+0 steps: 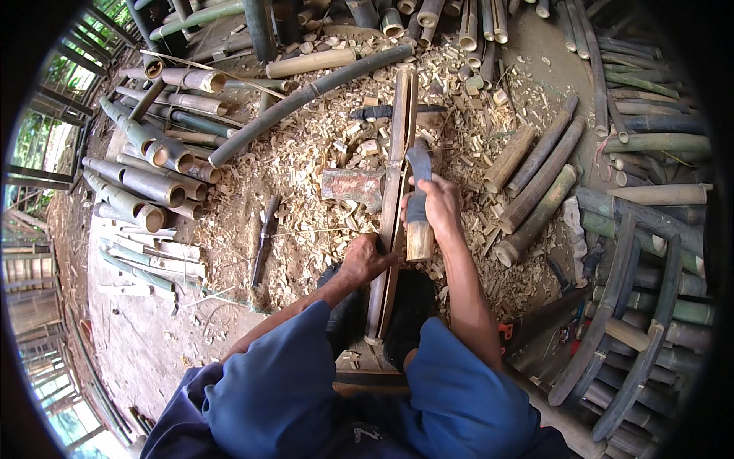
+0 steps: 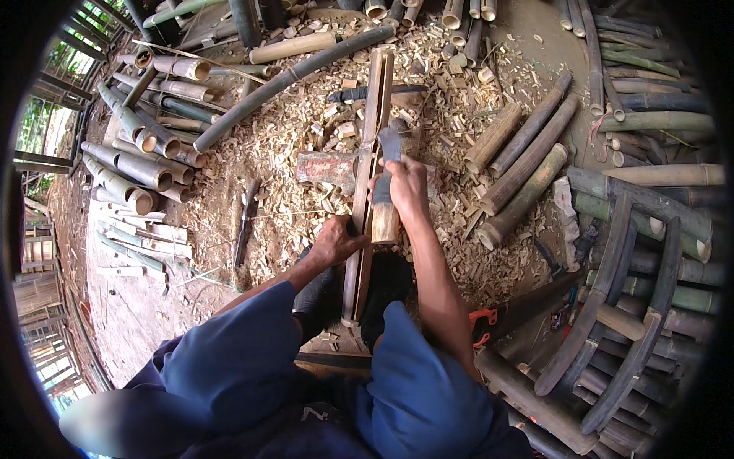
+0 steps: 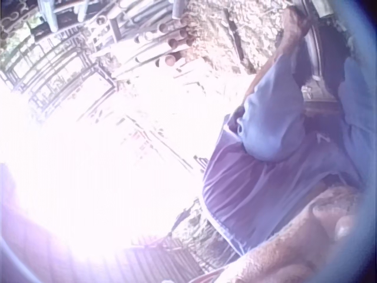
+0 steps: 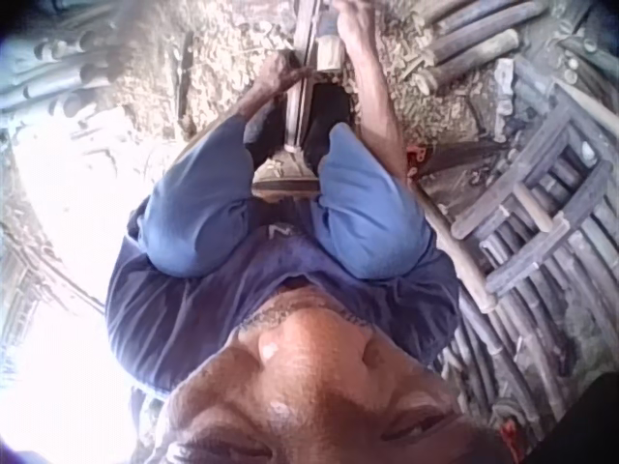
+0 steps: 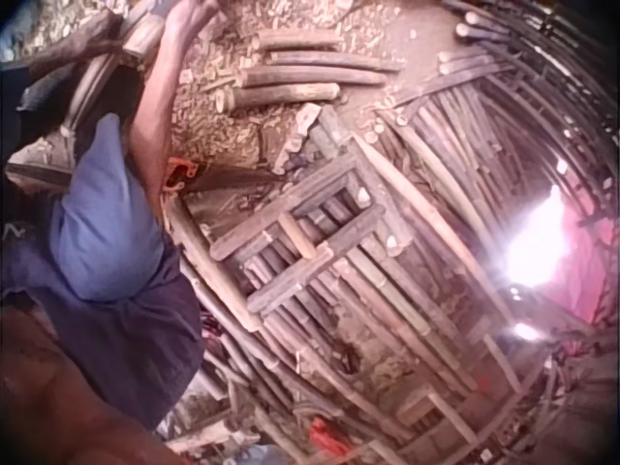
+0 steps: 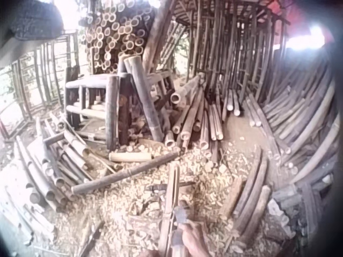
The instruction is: The person uses a hand saw to cut a bamboo pole, then uses a chisel and a wooden mallet to split the pole lengthwise. They continue to split the bamboo into smaller strips using the chisel and mallet.
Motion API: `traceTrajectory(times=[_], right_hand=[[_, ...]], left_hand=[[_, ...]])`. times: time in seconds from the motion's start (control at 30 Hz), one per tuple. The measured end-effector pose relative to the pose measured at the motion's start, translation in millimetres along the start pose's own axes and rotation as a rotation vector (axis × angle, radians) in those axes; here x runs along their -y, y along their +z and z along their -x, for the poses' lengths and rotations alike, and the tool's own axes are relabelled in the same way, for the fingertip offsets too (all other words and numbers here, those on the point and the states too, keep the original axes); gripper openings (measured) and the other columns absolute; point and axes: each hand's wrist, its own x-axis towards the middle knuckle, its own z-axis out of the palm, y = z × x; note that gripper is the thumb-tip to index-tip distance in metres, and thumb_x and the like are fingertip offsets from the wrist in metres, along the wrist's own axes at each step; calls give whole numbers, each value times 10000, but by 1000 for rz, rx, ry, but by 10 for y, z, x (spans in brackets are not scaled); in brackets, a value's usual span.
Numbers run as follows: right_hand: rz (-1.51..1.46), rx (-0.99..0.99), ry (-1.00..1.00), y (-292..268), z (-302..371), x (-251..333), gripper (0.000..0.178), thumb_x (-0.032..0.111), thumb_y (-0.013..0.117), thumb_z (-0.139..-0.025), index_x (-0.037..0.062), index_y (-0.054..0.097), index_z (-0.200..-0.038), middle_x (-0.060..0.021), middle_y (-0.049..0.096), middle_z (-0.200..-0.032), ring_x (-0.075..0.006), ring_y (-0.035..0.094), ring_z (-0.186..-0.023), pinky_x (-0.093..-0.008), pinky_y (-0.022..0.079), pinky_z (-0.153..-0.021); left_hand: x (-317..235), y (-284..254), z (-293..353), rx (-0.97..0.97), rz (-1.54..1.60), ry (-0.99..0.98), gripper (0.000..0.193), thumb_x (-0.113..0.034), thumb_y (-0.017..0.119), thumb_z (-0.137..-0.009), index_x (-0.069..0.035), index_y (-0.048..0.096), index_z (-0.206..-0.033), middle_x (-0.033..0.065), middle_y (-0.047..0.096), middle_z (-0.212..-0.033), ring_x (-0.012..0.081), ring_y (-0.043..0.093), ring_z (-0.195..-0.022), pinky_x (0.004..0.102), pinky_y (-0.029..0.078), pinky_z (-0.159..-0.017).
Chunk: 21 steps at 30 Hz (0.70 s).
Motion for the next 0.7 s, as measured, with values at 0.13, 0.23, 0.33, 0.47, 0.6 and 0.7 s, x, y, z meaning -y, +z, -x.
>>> traceTrajectory(times=[0.13,0.23,0.33,0.47,0.6,0.7], right_hand=[[18,20,-73,-70,-491,361,267,119,486,-996,-78,597,-1137,-190,691,-711,-233,691,-527,-370,604,-417],[100,4,-66,-52,-833,567,265,137,485,-1014,-71,591,-1138,-184,685,-725,-231,689,-541,-359,593,-422],[145,87,-18,-163,-958,737,270,148,450,-1034,-45,583,-1168,-187,694,-724,-238,662,-501,-357,558,-401],[161,54,-48,-101,-1194,826,291,139,444,-1028,-70,579,-1179,-175,701,-729,-229,668,-507,-362,578,-423],[184,-14,-30,29,-1436,1162,267,93,453,-1010,-100,520,-1182,-210,694,-761,-265,687,-550,-384,602,-460],[162,102,-15,-177,-1408,1244,272,129,478,-1029,-73,499,-1211,-197,697,-795,-238,691,-580,-366,619,-492]], left_hand=[[-43,15,57,30,4,-29,529,-400,883,-735,48,722,-967,197,732,-826,288,717,-756,424,561,-734],[-34,-10,9,42,51,-11,540,-402,890,-736,51,723,-978,197,729,-815,285,724,-761,420,566,-723],[-50,-44,-4,60,39,-18,555,-407,897,-732,50,725,-996,198,728,-807,285,727,-758,417,569,-722],[-46,-54,43,47,27,-24,544,-397,895,-741,45,725,-1010,200,728,-807,287,725,-754,419,569,-726],[0,-67,32,79,107,22,587,-432,880,-735,76,699,-967,263,722,-884,371,728,-865,459,574,-804],[-88,-90,22,118,94,-22,585,-418,881,-733,82,695,-974,257,724,-882,366,728,-863,451,574,-799]])
